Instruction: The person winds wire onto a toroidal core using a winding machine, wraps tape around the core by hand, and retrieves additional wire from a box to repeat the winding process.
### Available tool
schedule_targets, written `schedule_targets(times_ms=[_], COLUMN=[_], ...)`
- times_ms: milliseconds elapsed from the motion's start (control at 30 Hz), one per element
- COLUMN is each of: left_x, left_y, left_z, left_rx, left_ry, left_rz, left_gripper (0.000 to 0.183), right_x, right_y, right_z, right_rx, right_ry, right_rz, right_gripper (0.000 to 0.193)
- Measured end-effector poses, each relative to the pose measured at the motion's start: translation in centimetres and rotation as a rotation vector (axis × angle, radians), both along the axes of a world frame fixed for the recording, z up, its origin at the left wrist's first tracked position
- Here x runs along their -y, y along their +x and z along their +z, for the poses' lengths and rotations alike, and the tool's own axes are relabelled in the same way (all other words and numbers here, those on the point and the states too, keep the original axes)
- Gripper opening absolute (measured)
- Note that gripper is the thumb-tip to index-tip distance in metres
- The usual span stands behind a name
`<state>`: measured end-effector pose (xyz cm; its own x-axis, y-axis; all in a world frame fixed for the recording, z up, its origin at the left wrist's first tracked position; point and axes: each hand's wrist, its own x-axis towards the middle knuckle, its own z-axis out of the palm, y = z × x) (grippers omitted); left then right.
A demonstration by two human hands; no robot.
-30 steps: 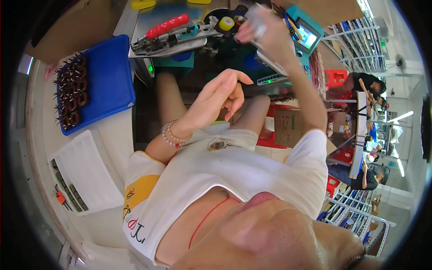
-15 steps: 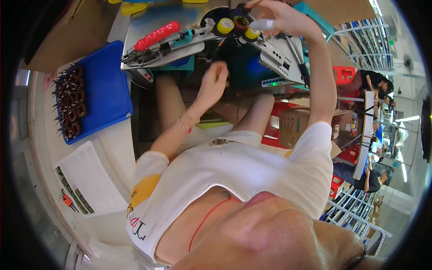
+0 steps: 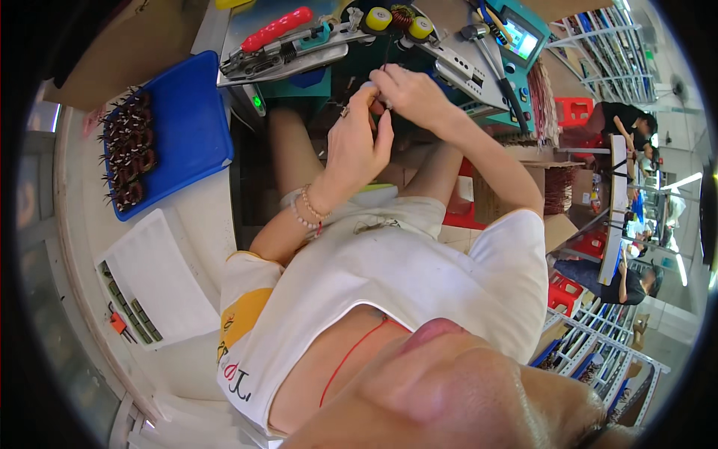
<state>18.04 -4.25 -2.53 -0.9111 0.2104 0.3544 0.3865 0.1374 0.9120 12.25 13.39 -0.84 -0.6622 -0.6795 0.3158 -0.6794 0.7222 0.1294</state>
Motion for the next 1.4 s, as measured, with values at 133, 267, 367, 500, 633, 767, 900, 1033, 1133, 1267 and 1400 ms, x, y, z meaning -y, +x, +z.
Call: schedule_targets(times_ms=[133, 267, 367, 500, 633, 767, 900, 1033, 1133, 1267, 1400], left_x=[-0.2, 0.5, 0.5, 0.5, -0.6, -3.2, -6.4, -7.3, -4.6, -2.7, -1.8], left_y=[3.5, 5.1, 4.3, 3.6, 3.2, 0.7, -6.8, -13.6, -12.2, -4.9, -3.4], left_z=[3.9, 1.7, 1.1, -1.9, -5.0, -7.4, -9.2, -10.7, -11.9, -4.7, 2.0], left_rx=[-0.599, -0.823, -0.456, -0.091, 0.106, 0.306, 0.042, -0.26, -0.139, 0.016, 0.017], left_ry=[-0.053, 0.285, 0.257, 0.235, 0.223, 0.277, 0.084, -0.135, -0.062, 0.109, 0.098], left_rz=[0.136, -0.098, -0.159, -0.148, -0.094, -0.14, 0.101, 0.153, -0.051, 0.075, -0.023], left_gripper=[0.039, 0.024, 0.026, 0.02, 0.017, 0.019, 0.031, 0.032, 0.021, 0.022, 0.026], right_x=[0.1, -1.8, -2.9, -7.7, -6.1, -6.0, -3.4, -4.9, -5.8, -3.1, -2.8], right_y=[-1.7, -5.9, -10.2, -15.7, -17.6, -15.8, -8.0, -3.1, -0.5, 0.9, -1.4], right_z=[4.1, 10.0, 13.5, 10.3, 10.2, 11.8, 15.6, 10.1, 5.6, 1.1, 2.5], right_rx=[0.145, 0.852, 1.053, 1.275, 1.343, 1.303, 0.582, 0.527, 0.442, 0.196, 0.088], right_ry=[-0.186, -0.947, -1.18, -1.098, -0.964, -0.436, -0.49, -0.446, -0.285, -0.247, 0.001], right_rz=[0.04, -0.314, -0.603, -0.529, -0.632, -0.015, -0.291, -0.179, -0.144, -0.154, 0.028], right_gripper=[0.018, 0.019, 0.042, 0.047, 0.037, 0.036, 0.021, 0.02, 0.027, 0.038, 0.037])
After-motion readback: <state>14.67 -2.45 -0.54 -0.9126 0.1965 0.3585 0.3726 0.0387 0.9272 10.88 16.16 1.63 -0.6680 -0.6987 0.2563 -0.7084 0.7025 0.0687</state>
